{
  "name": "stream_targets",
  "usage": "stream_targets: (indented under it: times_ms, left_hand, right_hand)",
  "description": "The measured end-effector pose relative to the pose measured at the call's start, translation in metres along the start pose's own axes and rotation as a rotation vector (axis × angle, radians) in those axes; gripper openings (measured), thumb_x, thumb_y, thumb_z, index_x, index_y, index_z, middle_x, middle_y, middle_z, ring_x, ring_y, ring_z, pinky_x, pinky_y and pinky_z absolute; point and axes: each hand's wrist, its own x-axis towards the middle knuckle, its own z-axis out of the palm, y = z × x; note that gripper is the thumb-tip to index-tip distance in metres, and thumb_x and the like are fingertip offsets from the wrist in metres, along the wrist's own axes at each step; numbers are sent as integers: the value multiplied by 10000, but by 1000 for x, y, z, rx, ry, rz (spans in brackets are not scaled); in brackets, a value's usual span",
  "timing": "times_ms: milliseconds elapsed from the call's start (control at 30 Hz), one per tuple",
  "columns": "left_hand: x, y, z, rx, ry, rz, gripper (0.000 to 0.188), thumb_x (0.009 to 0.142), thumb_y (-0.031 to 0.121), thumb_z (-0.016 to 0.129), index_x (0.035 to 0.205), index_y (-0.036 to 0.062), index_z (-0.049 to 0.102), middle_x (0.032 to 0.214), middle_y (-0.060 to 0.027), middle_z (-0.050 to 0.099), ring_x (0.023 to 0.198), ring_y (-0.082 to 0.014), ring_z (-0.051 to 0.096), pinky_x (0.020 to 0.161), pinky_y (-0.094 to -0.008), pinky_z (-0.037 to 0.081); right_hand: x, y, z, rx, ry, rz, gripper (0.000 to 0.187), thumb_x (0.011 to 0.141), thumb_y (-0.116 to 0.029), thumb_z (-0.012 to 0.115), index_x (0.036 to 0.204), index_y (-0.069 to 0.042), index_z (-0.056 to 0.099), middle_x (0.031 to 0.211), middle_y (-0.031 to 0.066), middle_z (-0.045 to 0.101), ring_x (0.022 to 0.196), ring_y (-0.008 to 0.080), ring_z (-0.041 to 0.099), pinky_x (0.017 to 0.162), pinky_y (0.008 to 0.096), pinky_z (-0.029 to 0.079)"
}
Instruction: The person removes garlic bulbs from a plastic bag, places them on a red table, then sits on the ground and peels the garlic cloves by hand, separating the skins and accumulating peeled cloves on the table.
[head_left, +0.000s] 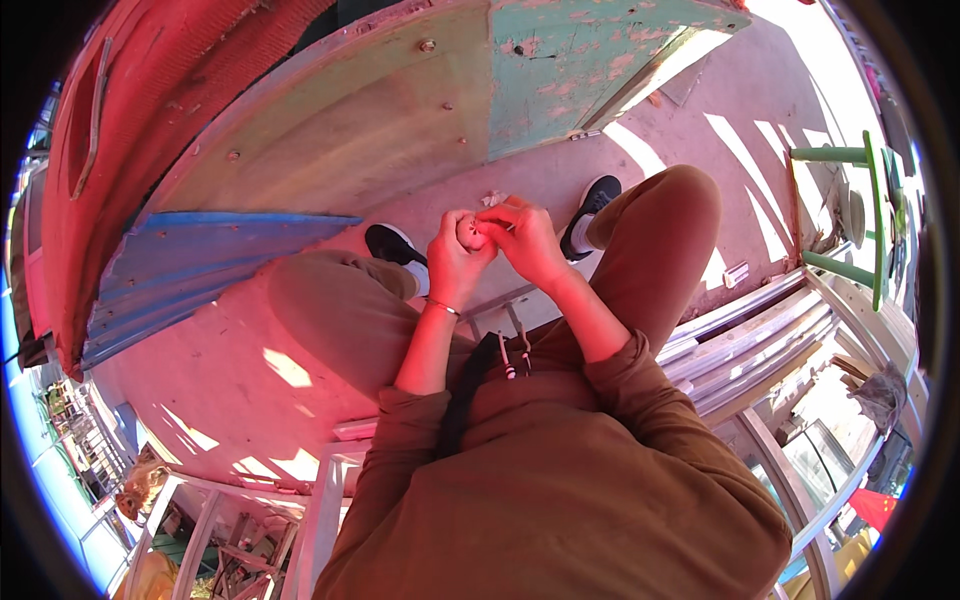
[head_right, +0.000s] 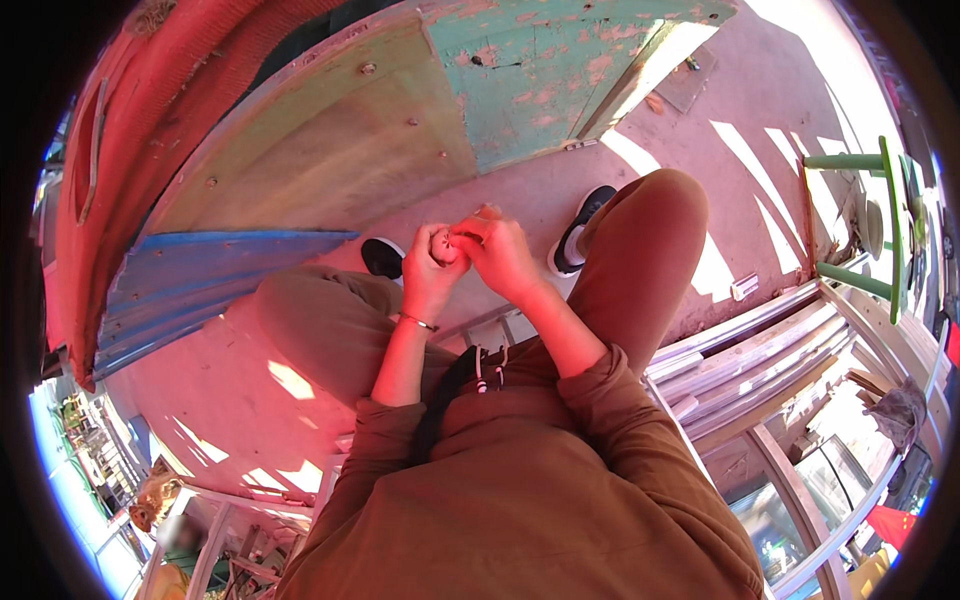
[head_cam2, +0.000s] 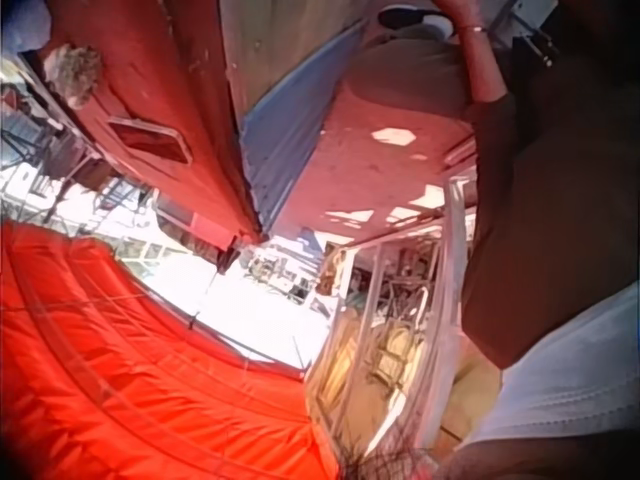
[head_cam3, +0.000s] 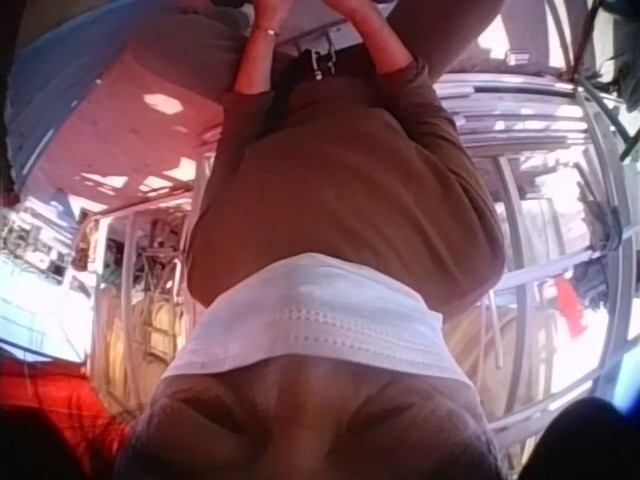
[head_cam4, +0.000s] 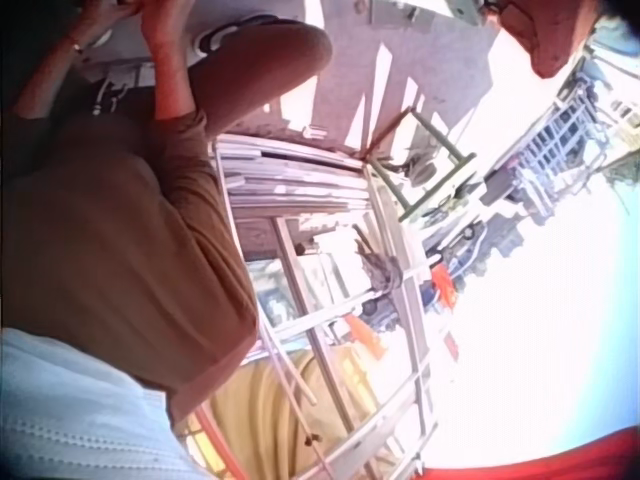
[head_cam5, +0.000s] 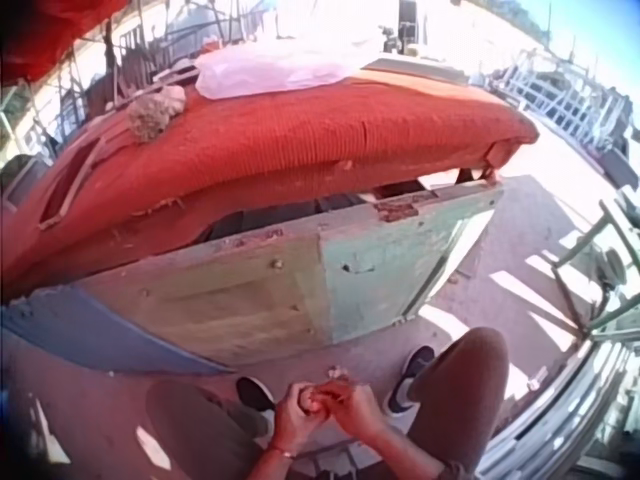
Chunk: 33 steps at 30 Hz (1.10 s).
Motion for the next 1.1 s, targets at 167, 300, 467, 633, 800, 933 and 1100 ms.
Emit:
stream_targets:
  times_ms: [167, 300, 467, 633, 800, 933, 1100]
  left_hand:
    - [1, -2, 4, 68, -5, -83, 356, 808, 149, 774, 1118, 48, 633, 983, -128, 725, 879, -189, 694, 809, -320, 547]
    - [1, -10, 8, 97, -14, -52, 372, 817, 156, 784, 1138, 49, 629, 998, -140, 730, 898, -213, 708, 806, -329, 550]
    - [2, -8, 12, 28, 7, 1, 415, 821, 132, 797, 1188, 49, 622, 1028, -129, 731, 926, -221, 711, 831, -333, 555]
    - [9, -14, 14, -136, -41, 60, 501, 770, 69, 790, 1236, 68, 606, 1117, -115, 648, 1018, -247, 661, 890, -347, 537]
    - [8, -15, 10, -168, 11, 32, 567, 736, 47, 759, 1279, 91, 605, 1147, -121, 584, 1066, -280, 623, 928, -357, 517]
    - [1, -31, 16, -65, 56, 44, 620, 754, 51, 740, 1344, 80, 550, 1211, -163, 601, 1134, -331, 619, 955, -386, 507]
    - [2, -16, 19, -297, -18, -43, 491, 808, 87, 770, 1216, 56, 499, 1136, -135, 655, 1070, -261, 661, 937, -354, 511]
  right_hand:
    - [-4, 8, 12, -136, 90, -135, 96, 845, -9, 698, 940, -5, 715, 888, 196, 651, 766, 396, 664, 669, 391, 530]
    - [-6, 10, 17, -166, 182, -146, 54, 845, 4, 669, 898, 1, 675, 870, 194, 651, 735, 404, 655, 653, 413, 524]
    - [-2, 17, 18, -144, 276, -97, 32, 873, -6, 650, 864, 25, 646, 803, 189, 663, 682, 346, 680, 622, 397, 522]
    - [5, 31, 10, -19, 276, 141, 48, 881, -19, 643, 865, 25, 652, 799, 195, 687, 647, 316, 693, 586, 401, 520]
    - [9, 48, 8, -238, 203, 122, 84, 892, -51, 667, 953, 1, 688, 980, 181, 707, 794, 331, 714, 732, 427, 540]
    - [7, 10, 3, -187, 122, 149, 321, 980, -258, 670, 1206, -31, 695, 1148, 142, 681, 851, 261, 689, 752, 370, 545]
    - [1, 29, 3, 369, -11, 337, 249, 1006, -170, 650, 1160, 19, 701, 978, 79, 709, 844, 125, 661, 686, 262, 549]
